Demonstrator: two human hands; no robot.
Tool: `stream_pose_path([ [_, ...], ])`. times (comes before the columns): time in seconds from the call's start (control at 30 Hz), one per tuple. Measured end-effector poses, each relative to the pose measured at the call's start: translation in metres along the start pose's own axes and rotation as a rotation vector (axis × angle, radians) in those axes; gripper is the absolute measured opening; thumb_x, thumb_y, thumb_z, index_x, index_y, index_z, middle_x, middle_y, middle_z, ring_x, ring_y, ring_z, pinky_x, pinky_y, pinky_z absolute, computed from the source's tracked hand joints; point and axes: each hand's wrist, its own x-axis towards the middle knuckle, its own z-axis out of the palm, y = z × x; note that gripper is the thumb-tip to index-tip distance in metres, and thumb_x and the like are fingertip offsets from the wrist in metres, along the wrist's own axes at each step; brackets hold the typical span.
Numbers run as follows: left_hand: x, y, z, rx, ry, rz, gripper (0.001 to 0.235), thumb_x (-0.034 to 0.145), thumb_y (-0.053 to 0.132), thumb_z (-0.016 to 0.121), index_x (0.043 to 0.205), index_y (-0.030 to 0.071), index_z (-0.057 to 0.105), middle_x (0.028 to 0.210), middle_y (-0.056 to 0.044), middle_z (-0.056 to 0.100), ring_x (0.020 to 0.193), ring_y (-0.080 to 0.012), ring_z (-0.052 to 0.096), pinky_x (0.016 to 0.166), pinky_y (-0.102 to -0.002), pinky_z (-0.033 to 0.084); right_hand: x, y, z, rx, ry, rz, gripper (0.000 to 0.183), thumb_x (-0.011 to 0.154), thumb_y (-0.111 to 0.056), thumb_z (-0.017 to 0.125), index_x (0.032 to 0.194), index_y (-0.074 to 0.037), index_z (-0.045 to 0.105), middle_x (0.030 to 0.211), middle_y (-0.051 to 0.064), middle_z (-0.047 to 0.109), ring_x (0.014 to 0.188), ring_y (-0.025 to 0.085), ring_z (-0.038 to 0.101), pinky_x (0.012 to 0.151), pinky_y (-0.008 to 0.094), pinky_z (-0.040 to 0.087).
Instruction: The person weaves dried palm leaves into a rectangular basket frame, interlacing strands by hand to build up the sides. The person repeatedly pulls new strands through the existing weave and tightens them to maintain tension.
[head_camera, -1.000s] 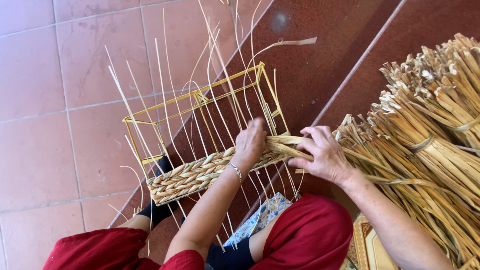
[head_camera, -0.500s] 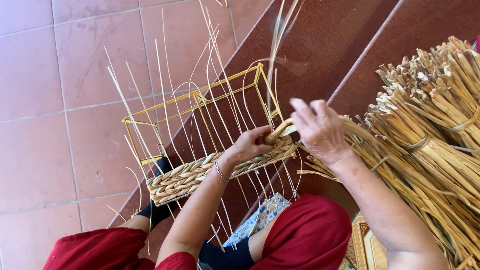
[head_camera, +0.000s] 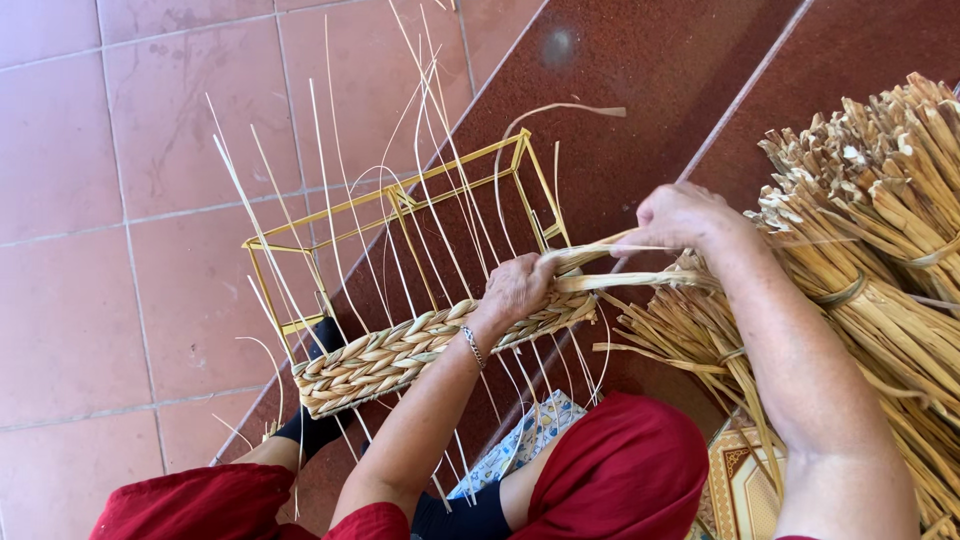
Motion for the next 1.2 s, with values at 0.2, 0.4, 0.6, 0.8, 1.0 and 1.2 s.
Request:
stream_pose_path([
  [0.2, -0.005, -0.024, 0.005, -0.244, 0.099, 0.220, 0.050, 0.091, 0.039, 0.066, 0.126, 0.003, 0.060, 0.105, -0.014, 0.068, 0.090, -0.0221, 0.063, 0.082, -0.038, 0.055, -0.004, 0.008, 0.028, 0.010, 0.052, -0.123, 0.041, 0.075, -0.061, 0.078, 0.094, -0.025, 0.076, 0.086, 0.003, 0.074, 0.088, 0.021, 0.069, 0.091, 0.046, 0.051],
  [0.4, -0.015, -0.036, 0.020, 0.274, 0.342, 0.527, 0.065, 0.080, 0.016, 0.082, 0.136, 0.005, 0.051, 0.119, -0.018, 0.066, 0.116, -0.0320, 0.064, 0.106, -0.045, 0.049, -0.001, -0.009, 0.065, -0.282, 0.653, -0.614, 0.035, 0.077, -0.042, 0.083, 0.100, -0.017, 0.074, 0.092, 0.005, 0.073, 0.090, 0.022, 0.068, 0.082, 0.037, 0.053],
  [0.6, -0.009, -0.049, 0.028, 0.199, 0.361, 0.549, 0.064, 0.080, 0.018, 0.083, 0.133, 0.004, 0.050, 0.115, -0.019, 0.067, 0.111, -0.0323, 0.065, 0.101, -0.046, 0.051, -0.011, -0.038, 0.105, 0.077, 0.594, -0.970, 0.040, 0.081, -0.028, 0.083, 0.112, -0.007, 0.070, 0.098, 0.009, 0.071, 0.091, 0.023, 0.068, 0.078, 0.035, 0.058],
  [0.8, -0.005, -0.052, 0.029, 0.198, 0.425, 0.618, 0.053, 0.082, 0.013, 0.080, 0.127, 0.004, 0.053, 0.109, -0.018, 0.068, 0.106, -0.0332, 0.067, 0.097, -0.045, 0.054, -0.017, -0.052, 0.110, 0.456, 0.653, -0.934, 0.020, 0.090, -0.015, 0.077, 0.107, -0.009, 0.069, 0.102, 0.007, 0.076, 0.095, 0.017, 0.072, 0.081, 0.033, 0.062],
  [1.0, -0.008, -0.051, 0.029, 0.146, 0.386, 0.576, 0.050, 0.084, 0.011, 0.077, 0.129, 0.005, 0.056, 0.106, -0.016, 0.069, 0.104, -0.0318, 0.067, 0.095, -0.044, 0.054, -0.028, -0.043, 0.106, 0.429, 0.527, -0.688, 0.014, 0.093, -0.015, 0.076, 0.101, -0.008, 0.067, 0.088, 0.007, 0.073, 0.078, 0.018, 0.072, 0.069, 0.033, 0.062],
  [1.2, -0.007, -0.049, 0.031, 0.225, 0.426, 0.593, 0.050, 0.083, 0.013, 0.078, 0.127, 0.002, 0.056, 0.111, -0.018, 0.069, 0.107, -0.0338, 0.065, 0.096, -0.044, 0.054, -0.025, -0.063, 0.111, 0.415, 0.775, -0.961, 0.013, 0.092, -0.012, 0.072, 0.104, -0.008, 0.069, 0.092, 0.010, 0.074, 0.084, 0.021, 0.073, 0.074, 0.033, 0.063],
])
